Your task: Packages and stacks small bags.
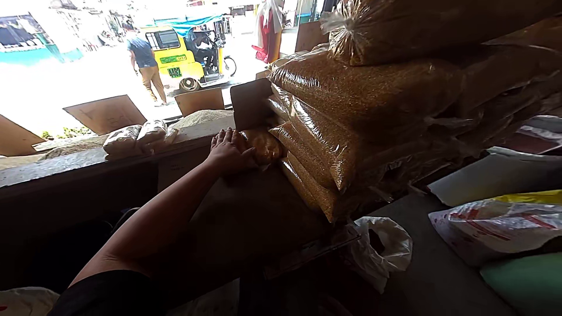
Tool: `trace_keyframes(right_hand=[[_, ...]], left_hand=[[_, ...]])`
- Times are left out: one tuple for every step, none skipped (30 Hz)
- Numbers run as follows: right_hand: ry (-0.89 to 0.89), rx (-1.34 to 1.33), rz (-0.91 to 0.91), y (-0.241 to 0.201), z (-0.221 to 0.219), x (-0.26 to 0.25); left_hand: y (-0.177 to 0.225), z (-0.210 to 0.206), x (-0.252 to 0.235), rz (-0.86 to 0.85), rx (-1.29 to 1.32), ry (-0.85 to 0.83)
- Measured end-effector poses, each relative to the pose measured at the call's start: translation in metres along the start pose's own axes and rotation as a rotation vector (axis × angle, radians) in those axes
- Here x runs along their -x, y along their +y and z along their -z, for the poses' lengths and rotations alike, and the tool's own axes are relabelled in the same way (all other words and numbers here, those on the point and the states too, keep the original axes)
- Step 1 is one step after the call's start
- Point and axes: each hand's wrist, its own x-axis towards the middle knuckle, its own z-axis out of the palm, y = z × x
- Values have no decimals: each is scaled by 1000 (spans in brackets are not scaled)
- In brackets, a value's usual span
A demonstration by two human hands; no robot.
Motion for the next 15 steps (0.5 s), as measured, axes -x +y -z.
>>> trace_keyframes(right_hand=[[6,-2,-19,2,-3,0],[10,1,-28,4,-5,0],[14,7,-25,4,-7,0],[12,7,-15,3,-9,-1],[12,4,2,2,-10,-1],[10,-3,18,1,-12,-2],[5,-12,34,-1,-13,-1],[2,-21,42,-2,-15,0],[10,-27,50,-3,-16,3],[14,-16,54,-6,-17,7],[13,2,54,-8,-17,12],[21,21,56,-7,-17,16],[31,29,52,-7,-17,22],[45,25,49,-5,-17,27],[67,9,51,-4,-18,33]], left_hand=[[-1,-1,0,-4,-6,7],[-2,-2,-1,-10,-5,19],[-2,-4,-1,-20,-1,34],[-3,-5,-2,-29,4,43],[-3,-6,-3,-36,3,50],[-5,-7,-3,-41,-2,55],[-9,-9,-5,-42,-10,60],[-14,-12,-8,-41,-34,65],[-20,-14,-11,-46,-59,68],[-24,-14,-14,-69,-87,54],[-27,-11,-14,-106,-106,21],[-25,-2,-13,-179,-107,0],[-18,7,-9,-278,-91,10],[1,21,0,-330,-65,-10],[47,37,23,-171,20,-21]])
